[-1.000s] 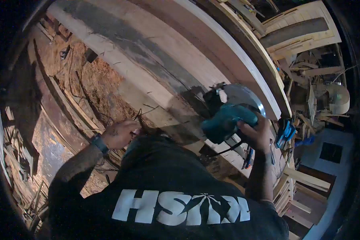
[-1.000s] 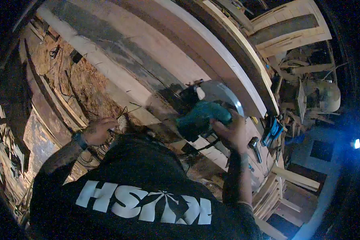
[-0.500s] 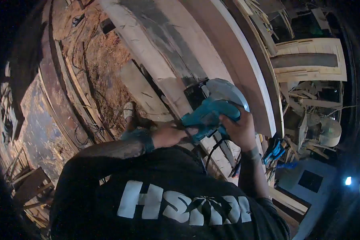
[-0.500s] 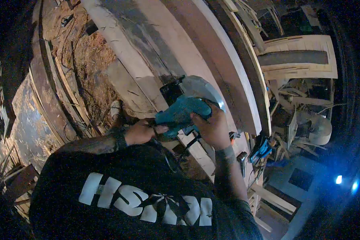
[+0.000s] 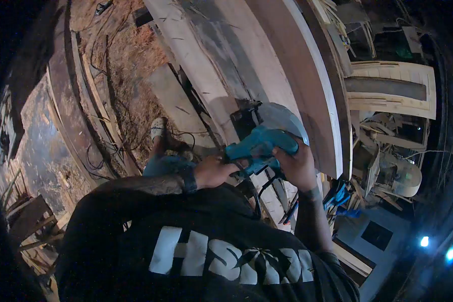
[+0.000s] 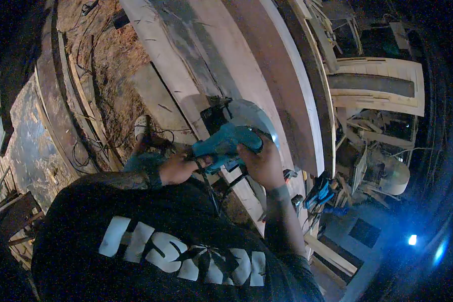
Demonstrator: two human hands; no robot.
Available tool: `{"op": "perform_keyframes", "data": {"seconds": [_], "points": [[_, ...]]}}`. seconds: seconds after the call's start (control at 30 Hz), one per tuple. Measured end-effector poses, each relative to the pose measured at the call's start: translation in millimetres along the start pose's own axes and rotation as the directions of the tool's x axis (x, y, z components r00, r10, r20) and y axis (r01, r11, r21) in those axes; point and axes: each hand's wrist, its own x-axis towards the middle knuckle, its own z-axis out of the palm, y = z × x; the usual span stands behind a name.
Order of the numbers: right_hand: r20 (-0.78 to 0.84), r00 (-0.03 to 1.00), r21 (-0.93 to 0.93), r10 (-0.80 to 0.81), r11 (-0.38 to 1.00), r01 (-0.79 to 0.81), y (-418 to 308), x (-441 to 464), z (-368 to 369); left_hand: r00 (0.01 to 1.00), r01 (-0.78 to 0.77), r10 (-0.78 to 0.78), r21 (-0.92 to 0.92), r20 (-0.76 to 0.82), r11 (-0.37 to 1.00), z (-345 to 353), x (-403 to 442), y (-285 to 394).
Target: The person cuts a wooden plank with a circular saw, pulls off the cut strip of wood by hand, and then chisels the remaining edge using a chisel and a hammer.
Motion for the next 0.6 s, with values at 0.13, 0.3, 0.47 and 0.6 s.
{"op": "perform_keyframes", "data": {"seconds": [0.13,0.3,0.47,0.6], "points": [[-0.011,1.000,-0.003,-0.025,1.000,0.025,5,5,2,0.999,0.027,-0.026,-0.032,0.028,0.999,-3,6,0],[-0.001,0.997,0.025,-0.072,0.997,0.072,12,15,5,0.999,0.050,-0.049,-0.055,0.015,0.997,-13,3,15],[0.020,0.999,0.074,-0.039,0.997,0.037,5,20,7,0.996,0.081,-0.081,-0.015,0.031,0.997,-15,8,10],[0.021,0.988,-0.022,-0.152,0.988,0.153,4,27,6,0.998,-0.036,0.034,-0.029,-0.044,0.999,-19,3,20]]}}
